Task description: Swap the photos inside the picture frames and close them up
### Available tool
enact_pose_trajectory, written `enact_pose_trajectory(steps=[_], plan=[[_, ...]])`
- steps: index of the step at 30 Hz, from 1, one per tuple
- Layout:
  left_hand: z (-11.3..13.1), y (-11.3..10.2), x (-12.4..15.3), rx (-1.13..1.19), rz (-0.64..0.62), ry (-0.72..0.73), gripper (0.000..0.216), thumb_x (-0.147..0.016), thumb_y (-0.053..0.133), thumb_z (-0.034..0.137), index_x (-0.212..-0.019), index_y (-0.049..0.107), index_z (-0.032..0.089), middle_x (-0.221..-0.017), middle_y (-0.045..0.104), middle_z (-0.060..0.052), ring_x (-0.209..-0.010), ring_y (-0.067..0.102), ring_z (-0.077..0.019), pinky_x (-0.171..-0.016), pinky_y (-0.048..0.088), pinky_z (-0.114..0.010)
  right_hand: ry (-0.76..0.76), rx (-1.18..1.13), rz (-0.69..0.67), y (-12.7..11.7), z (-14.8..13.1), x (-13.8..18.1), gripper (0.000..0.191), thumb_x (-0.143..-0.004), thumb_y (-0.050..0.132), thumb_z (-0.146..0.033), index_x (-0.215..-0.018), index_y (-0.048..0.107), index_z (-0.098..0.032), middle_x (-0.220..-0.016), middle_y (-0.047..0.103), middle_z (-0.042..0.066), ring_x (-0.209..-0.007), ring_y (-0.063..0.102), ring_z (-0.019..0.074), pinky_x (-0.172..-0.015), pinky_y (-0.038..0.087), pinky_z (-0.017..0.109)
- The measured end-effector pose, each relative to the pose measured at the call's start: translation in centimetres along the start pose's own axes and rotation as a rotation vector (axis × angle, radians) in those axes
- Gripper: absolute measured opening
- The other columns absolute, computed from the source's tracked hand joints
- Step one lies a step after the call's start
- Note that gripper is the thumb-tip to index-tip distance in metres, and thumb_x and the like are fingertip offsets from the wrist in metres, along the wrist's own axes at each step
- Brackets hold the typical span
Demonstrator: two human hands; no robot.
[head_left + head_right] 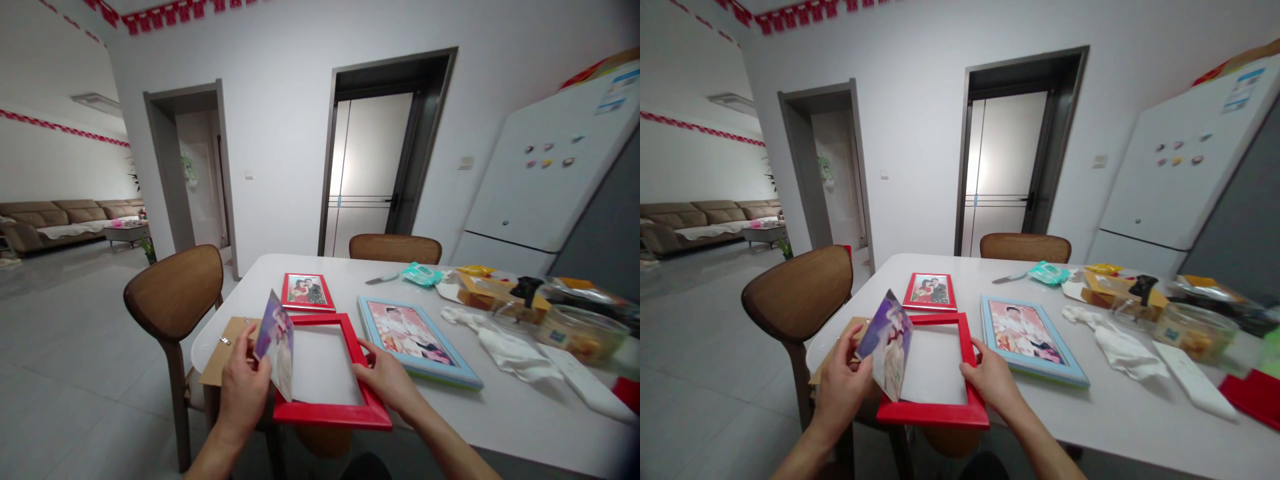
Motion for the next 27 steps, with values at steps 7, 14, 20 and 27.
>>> enact_pose_trajectory(steps=[7,14,20,27], plan=[[-5.5,-1.3,1.2,-0.187,-0.108,-0.165,0.042,-0.069,0.045,0.028,-0.109,0.043,0.017,-0.093,0.060,-0.006,-0.083,0.057,-0.0218,-0.072,0.043,-0.031,-0.103,0.399,0.083,0.8,0.7,0.1,0.040,-0.069,0.043,-0.026,-0.104,0.055,-0.011,-0.093,0.062,0.011,-0.083,0.056,0.0211,-0.075,0.039,0.029],[-5.7,-0.5,1.8,-0.409,-0.294,-0.157,0.042,-0.073,0.041,0.031,-0.113,0.042,0.017,-0.091,0.061,-0.007,-0.083,0.058,-0.0203,-0.065,0.041,-0.026,-0.111,0.486,0.073,1.1,0.7,0.4,0.036,-0.071,0.043,-0.028,-0.101,0.056,-0.014,-0.096,0.061,0.010,-0.087,0.055,0.0207,-0.077,0.037,0.028],[-5.3,-0.9,2.0,-0.527,-0.269,-0.076,0.041,-0.074,0.041,0.034,-0.111,0.044,0.017,-0.101,0.056,-0.010,-0.092,0.053,-0.0226,-0.073,0.042,-0.032,-0.156,0.518,0.109,0.8,-0.2,1.2,0.034,-0.073,0.041,-0.029,-0.100,0.056,-0.015,-0.095,0.059,0.010,-0.087,0.053,0.0205,-0.075,0.038,0.029],[-3.3,1.3,2.6,-0.426,-0.348,0.222,0.046,-0.066,0.048,0.024,-0.112,0.046,0.018,-0.116,0.048,-0.009,-0.110,0.040,-0.0238,-0.093,0.031,-0.041,-0.306,0.423,0.070,2.3,-3.0,2.3,0.034,-0.073,0.043,-0.025,-0.102,0.056,-0.015,-0.104,0.055,0.009,-0.097,0.047,0.0190,-0.086,0.034,0.027]])
Point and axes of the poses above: each hand's wrist, its own x-axis away from the middle knuckle, its own y-axis out of the palm, z = x × y, the point moved 6 cm from there along -x, towards the middle knuckle
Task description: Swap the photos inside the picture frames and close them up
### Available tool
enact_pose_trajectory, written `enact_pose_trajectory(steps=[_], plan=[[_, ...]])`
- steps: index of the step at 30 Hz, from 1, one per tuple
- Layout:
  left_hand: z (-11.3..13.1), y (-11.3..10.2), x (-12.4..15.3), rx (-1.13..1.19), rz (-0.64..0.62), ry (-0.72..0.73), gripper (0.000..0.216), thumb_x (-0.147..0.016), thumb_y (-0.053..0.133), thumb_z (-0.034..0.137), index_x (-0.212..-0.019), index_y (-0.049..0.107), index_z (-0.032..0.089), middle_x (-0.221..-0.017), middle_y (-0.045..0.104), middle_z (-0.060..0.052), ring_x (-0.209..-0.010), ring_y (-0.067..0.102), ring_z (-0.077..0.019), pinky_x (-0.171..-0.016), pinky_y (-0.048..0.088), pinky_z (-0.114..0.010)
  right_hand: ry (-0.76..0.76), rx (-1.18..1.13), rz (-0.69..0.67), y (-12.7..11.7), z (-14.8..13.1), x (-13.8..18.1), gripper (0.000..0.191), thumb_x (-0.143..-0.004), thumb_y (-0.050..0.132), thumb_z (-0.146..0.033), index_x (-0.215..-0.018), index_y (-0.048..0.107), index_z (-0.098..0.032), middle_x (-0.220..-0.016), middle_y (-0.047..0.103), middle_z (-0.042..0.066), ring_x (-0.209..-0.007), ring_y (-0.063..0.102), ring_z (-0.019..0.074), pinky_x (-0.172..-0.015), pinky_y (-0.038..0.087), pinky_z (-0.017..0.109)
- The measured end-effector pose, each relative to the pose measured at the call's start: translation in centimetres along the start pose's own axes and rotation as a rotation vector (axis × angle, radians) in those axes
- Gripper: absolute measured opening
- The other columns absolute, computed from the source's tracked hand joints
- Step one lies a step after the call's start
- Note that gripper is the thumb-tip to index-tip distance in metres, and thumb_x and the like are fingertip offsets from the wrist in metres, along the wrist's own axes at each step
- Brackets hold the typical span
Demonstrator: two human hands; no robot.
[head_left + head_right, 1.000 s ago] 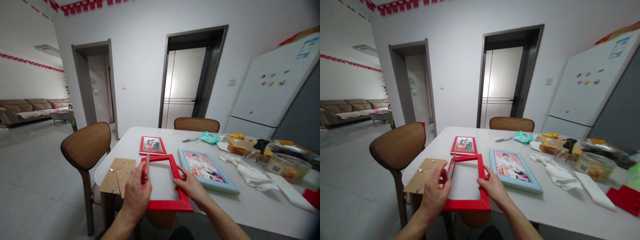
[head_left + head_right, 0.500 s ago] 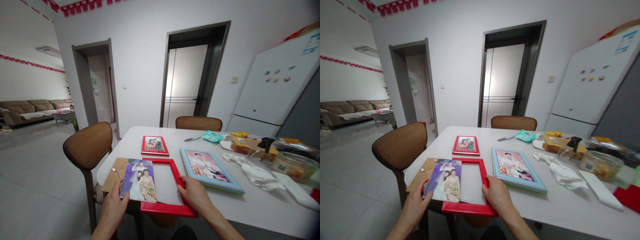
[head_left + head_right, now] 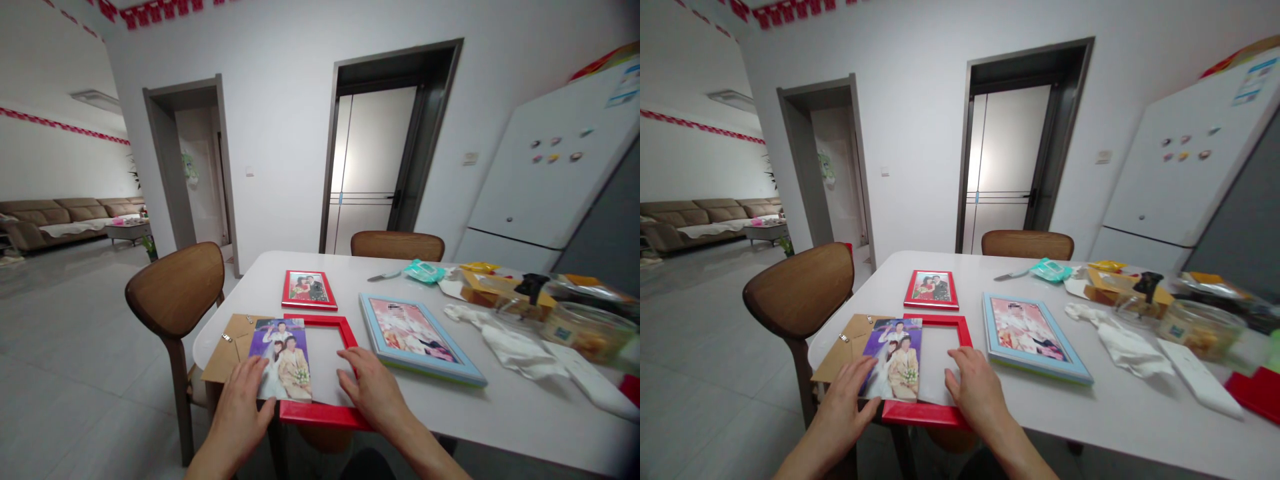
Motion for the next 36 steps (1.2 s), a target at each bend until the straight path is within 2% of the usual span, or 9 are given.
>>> enact_pose_trajectory(steps=[7,12,16,19,24,26,28,32,36], plan=[[1.3,1.4,-0.5,-0.109,-0.117,0.083,0.051,-0.062,0.045,0.012,-0.113,0.048,0.019,-0.123,0.044,-0.009,-0.116,0.035,-0.0240,-0.099,0.024,-0.044,-0.051,0.001,-0.054,1.1,-1.4,0.3,0.031,-0.073,0.042,-0.026,-0.097,0.059,-0.017,-0.097,0.059,0.008,-0.092,0.050,0.0198,-0.082,0.034,0.029],[2.1,2.1,-0.7,-0.137,-0.121,0.165,0.047,-0.067,0.040,0.010,-0.112,0.049,0.018,-0.120,0.048,-0.010,-0.113,0.040,-0.0232,-0.095,0.032,-0.041,-0.044,0.005,-0.078,1.0,-1.4,0.3,0.031,-0.073,0.043,-0.027,-0.097,0.060,-0.018,-0.097,0.060,0.007,-0.092,0.051,0.0200,-0.081,0.033,0.029],[2.0,1.8,-1.0,-0.135,-0.070,0.180,0.044,-0.071,0.037,0.010,-0.112,0.050,0.019,-0.118,0.050,-0.010,-0.110,0.044,-0.0235,-0.092,0.036,-0.040,-0.046,-0.025,-0.071,0.9,-1.4,0.2,0.030,-0.073,0.043,-0.026,-0.096,0.060,-0.018,-0.095,0.061,0.008,-0.091,0.051,0.0204,-0.080,0.034,0.030],[1.4,-0.1,-1.7,-0.040,0.054,0.167,0.042,-0.074,0.032,0.011,-0.111,0.050,0.021,-0.116,0.052,-0.007,-0.108,0.046,-0.0197,-0.092,0.036,-0.037,-0.040,-0.107,-0.049,0.7,-1.5,0.2,0.029,-0.072,0.044,-0.025,-0.095,0.060,-0.017,-0.095,0.060,0.008,-0.091,0.051,0.0199,-0.080,0.035,0.030],[0.2,-4.4,-2.9,0.312,0.316,-0.019,0.031,-0.078,0.038,0.024,-0.103,0.056,0.021,-0.105,0.060,-0.004,-0.098,0.053,-0.0190,-0.088,0.040,-0.033,-0.078,-0.392,0.034,-0.5,-2.6,0.2,0.028,-0.072,0.045,-0.027,-0.092,0.060,-0.017,-0.094,0.061,0.007,-0.087,0.053,0.0183,-0.080,0.039,0.032],[0.1,-5.0,-3.0,0.528,0.394,-0.144,0.030,-0.077,0.042,0.030,-0.101,0.057,0.020,-0.101,0.062,-0.005,-0.095,0.055,-0.0207,-0.086,0.041,-0.034,-0.057,-0.547,0.019,-0.7,-3.2,0.0,0.027,-0.073,0.045,-0.030,-0.090,0.061,-0.017,-0.091,0.062,0.007,-0.083,0.055,0.0177,-0.075,0.041,0.031],[0.6,-4.1,-2.9,0.850,0.422,-0.262,0.033,-0.075,0.046,0.034,-0.102,0.055,0.018,-0.097,0.063,-0.005,-0.092,0.056,-0.0216,-0.083,0.042,-0.035,0.030,-0.737,-0.042,-0.2,-3.5,-0.2,0.029,-0.072,0.046,-0.032,-0.091,0.061,-0.016,-0.090,0.063,0.008,-0.080,0.056,0.0173,-0.071,0.043,0.030],[3.8,0.0,-2.6,1.519,0.377,-0.420,0.040,-0.069,0.053,0.036,-0.102,0.053,0.014,-0.089,0.065,-0.007,-0.089,0.058,-0.0219,-0.079,0.045,-0.035,0.333,-1.231,-0.185,2.5,-3.3,-0.5,0.040,-0.072,0.046,-0.039,-0.101,0.052,-0.012,-0.086,0.063,0.009,-0.068,0.059,0.0158,-0.058,0.045,0.028],[6.3,2.8,-1.9,1.759,0.259,-0.491,0.042,-0.062,0.061,0.031,-0.100,0.053,0.013,-0.095,0.064,-0.010,-0.092,0.057,-0.0224,-0.082,0.043,-0.034,0.526,-1.661,-0.029,3.3,-1.8,-0.7,0.028,-0.070,0.049,-0.030,-0.095,0.049,-0.017,-0.087,0.064,0.005,-0.071,0.060,0.0147,-0.059,0.047,0.026]])
Point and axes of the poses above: each hand's wrist, its own x-axis away from the middle knuckle, its own y-axis out of the palm, z = x × y, the point moved 6 cm from there along -x, towards the middle knuckle
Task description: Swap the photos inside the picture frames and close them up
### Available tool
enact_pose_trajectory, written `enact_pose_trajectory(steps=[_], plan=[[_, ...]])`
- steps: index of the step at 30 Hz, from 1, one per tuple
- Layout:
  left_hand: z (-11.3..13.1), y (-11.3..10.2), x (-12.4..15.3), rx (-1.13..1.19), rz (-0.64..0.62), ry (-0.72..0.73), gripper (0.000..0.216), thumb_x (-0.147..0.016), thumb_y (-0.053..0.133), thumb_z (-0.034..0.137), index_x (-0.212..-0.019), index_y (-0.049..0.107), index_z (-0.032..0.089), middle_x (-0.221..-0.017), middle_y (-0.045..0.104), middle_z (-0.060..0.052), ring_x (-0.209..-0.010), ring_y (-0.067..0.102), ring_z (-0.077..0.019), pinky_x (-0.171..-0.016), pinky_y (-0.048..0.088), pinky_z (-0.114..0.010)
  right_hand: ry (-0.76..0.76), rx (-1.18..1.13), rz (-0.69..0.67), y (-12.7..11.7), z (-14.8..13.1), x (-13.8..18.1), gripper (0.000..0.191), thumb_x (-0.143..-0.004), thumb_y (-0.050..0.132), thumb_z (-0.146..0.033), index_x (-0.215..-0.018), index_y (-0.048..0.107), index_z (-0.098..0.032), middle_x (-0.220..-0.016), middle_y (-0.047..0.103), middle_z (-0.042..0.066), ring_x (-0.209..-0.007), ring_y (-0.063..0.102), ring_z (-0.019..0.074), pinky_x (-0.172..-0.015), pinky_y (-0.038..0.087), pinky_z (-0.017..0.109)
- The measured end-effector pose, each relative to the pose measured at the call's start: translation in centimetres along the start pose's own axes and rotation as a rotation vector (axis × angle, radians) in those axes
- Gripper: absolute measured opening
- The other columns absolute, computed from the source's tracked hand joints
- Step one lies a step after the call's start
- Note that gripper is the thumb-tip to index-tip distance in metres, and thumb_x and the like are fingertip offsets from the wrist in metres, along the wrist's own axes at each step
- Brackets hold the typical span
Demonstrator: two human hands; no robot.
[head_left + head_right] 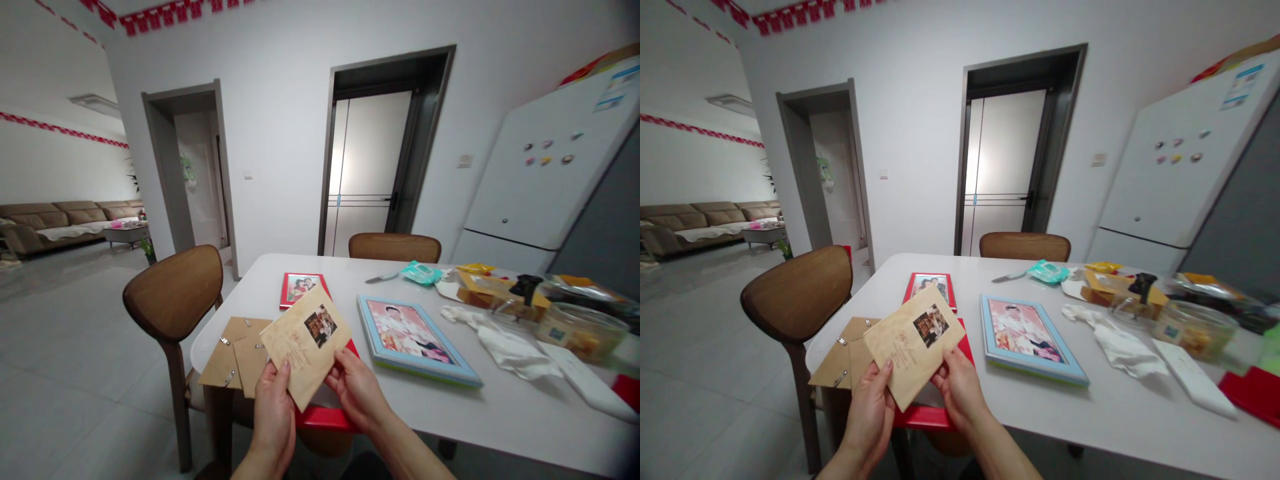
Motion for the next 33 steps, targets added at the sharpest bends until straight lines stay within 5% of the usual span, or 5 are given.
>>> enact_pose_trajectory(steps=[4,9,15,22,33], plan=[[-0.2,-1.2,-0.6,-0.146,-0.051,-0.034,0.050,-0.060,0.062,0.024,-0.107,0.047,0.013,-0.107,0.057,-0.012,-0.101,0.052,-0.0225,-0.087,0.040,-0.033,-0.023,-0.039,0.071,-2.0,-1.5,-1.0,0.021,-0.065,0.048,-0.016,-0.086,0.052,-0.017,-0.080,0.066,0.004,-0.072,0.061,0.0162,-0.062,0.048,0.027],[0.8,-3.4,-2.0,-0.665,-0.057,0.099,0.053,-0.061,0.056,0.018,-0.112,0.043,0.011,-0.119,0.048,-0.013,-0.111,0.043,-0.0205,-0.095,0.032,-0.032,0.043,0.144,0.038,-3.4,-2.7,-2.2,0.024,-0.064,0.042,-0.009,-0.083,0.054,-0.015,-0.072,0.067,0.006,-0.069,0.063,0.0179,-0.065,0.049,0.030],[0.6,-2.3,-0.8,-1.205,-0.201,0.201,0.048,-0.061,0.051,0.017,-0.110,0.049,0.012,-0.120,0.048,-0.010,-0.113,0.040,-0.0200,-0.098,0.027,-0.032,0.049,0.416,-0.007,-3.9,-2.7,-3.6,0.024,-0.064,0.041,-0.010,-0.082,0.056,-0.013,-0.072,0.068,0.007,-0.065,0.063,0.0182,-0.060,0.050,0.028],[-0.4,-2.2,-0.6,-1.369,-0.304,0.247,0.053,-0.061,0.050,0.017,-0.114,0.047,0.010,-0.125,0.041,-0.011,-0.116,0.037,-0.0204,-0.100,0.026,-0.033,-0.024,0.826,-0.038,-3.1,-2.3,-4.9,0.036,-0.069,0.033,-0.014,-0.097,0.055,-0.010,-0.079,0.067,0.009,-0.064,0.063,0.0154,-0.055,0.048,0.023],[-0.6,-2.4,-0.7,-1.393,-0.337,0.251,0.053,-0.062,0.053,0.022,-0.114,0.047,0.014,-0.127,0.040,-0.010,-0.116,0.036,-0.0209,-0.099,0.027,-0.034,-0.172,1.416,0.059,-3.0,-4.1,-5.3,0.027,-0.069,0.039,-0.020,-0.081,0.062,-0.011,-0.086,0.065,0.012,-0.078,0.058,0.0179,-0.066,0.039,0.022]])
Point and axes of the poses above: each hand's wrist, its own x-axis away from the middle knuckle, its own y-axis out of the palm, z = x × y, the point moved 6 cm from there along -x, towards the middle knuckle
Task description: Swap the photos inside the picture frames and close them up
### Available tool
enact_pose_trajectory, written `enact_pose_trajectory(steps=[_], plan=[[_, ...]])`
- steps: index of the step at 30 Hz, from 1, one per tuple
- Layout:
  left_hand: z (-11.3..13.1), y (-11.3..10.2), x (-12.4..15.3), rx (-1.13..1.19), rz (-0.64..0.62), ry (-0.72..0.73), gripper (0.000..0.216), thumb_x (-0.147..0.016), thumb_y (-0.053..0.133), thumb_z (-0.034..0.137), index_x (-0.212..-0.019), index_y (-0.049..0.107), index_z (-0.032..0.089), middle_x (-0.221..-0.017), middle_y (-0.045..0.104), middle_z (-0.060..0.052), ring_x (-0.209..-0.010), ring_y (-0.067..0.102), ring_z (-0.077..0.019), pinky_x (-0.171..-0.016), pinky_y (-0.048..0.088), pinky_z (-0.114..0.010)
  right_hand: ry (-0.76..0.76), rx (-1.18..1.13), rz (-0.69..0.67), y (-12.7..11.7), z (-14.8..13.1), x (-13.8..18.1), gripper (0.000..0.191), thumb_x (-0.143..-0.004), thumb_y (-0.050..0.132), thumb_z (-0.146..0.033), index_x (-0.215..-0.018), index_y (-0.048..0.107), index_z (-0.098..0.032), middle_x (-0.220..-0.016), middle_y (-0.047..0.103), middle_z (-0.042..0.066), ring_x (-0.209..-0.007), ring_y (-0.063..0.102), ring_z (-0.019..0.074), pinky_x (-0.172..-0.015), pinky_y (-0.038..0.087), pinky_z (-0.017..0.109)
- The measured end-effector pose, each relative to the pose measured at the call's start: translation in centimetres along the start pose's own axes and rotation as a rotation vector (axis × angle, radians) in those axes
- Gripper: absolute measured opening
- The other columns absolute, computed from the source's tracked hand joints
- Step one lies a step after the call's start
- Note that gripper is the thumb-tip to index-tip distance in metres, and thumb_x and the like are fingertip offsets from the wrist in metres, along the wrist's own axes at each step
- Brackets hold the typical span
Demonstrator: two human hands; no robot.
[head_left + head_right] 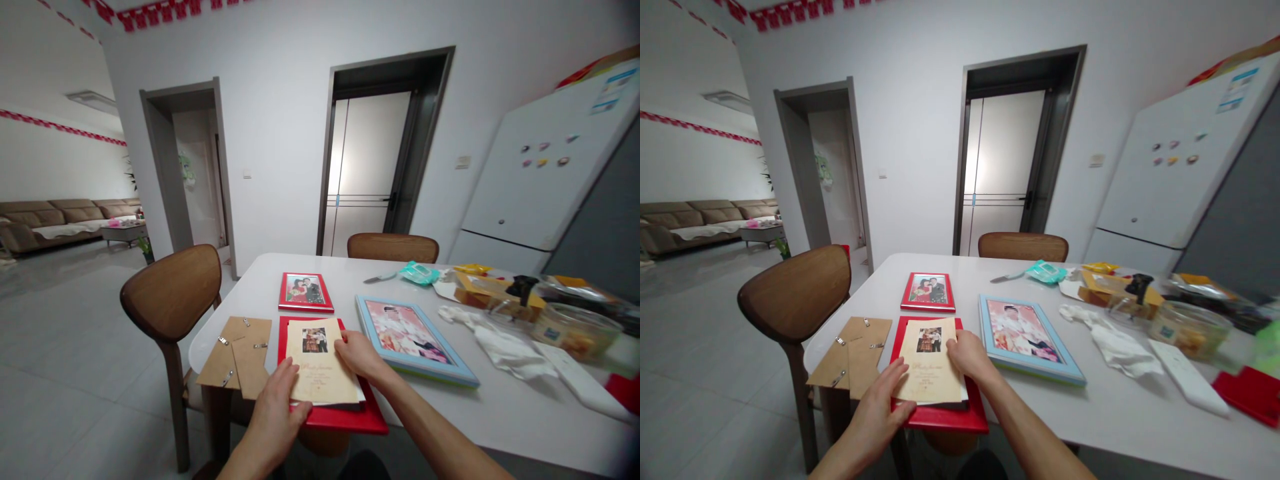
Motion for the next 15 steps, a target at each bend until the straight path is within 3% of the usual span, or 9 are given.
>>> enact_pose_trajectory(steps=[7,15], plan=[[0.6,0.1,0.3,-0.006,-0.009,0.036,0.052,-0.062,0.058,0.027,-0.112,0.050,0.017,-0.125,0.042,-0.010,-0.116,0.036,-0.0246,-0.098,0.026,-0.040,0.012,0.292,0.060,0.2,0.0,1.2,0.031,-0.071,0.038,-0.028,-0.084,0.060,-0.011,-0.085,0.062,0.018,-0.080,0.057,0.0263,-0.066,0.038,0.033],[1.2,0.7,0.8,-0.091,-0.097,0.127,0.060,-0.061,0.062,0.036,-0.116,0.046,0.020,-0.124,0.043,-0.010,-0.115,0.037,-0.0258,-0.099,0.021,-0.044,0.012,0.481,0.076,0.1,-0.8,1.9,0.034,-0.074,0.036,-0.033,-0.087,0.058,-0.011,-0.087,0.061,0.016,-0.079,0.058,0.0267,-0.063,0.040,0.035]])
Point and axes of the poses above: each hand's wrist, its own x-axis away from the middle knuckle, its own y-axis out of the palm, z = x × y, the point moved 6 cm from there along -x, towards the middle knuckle
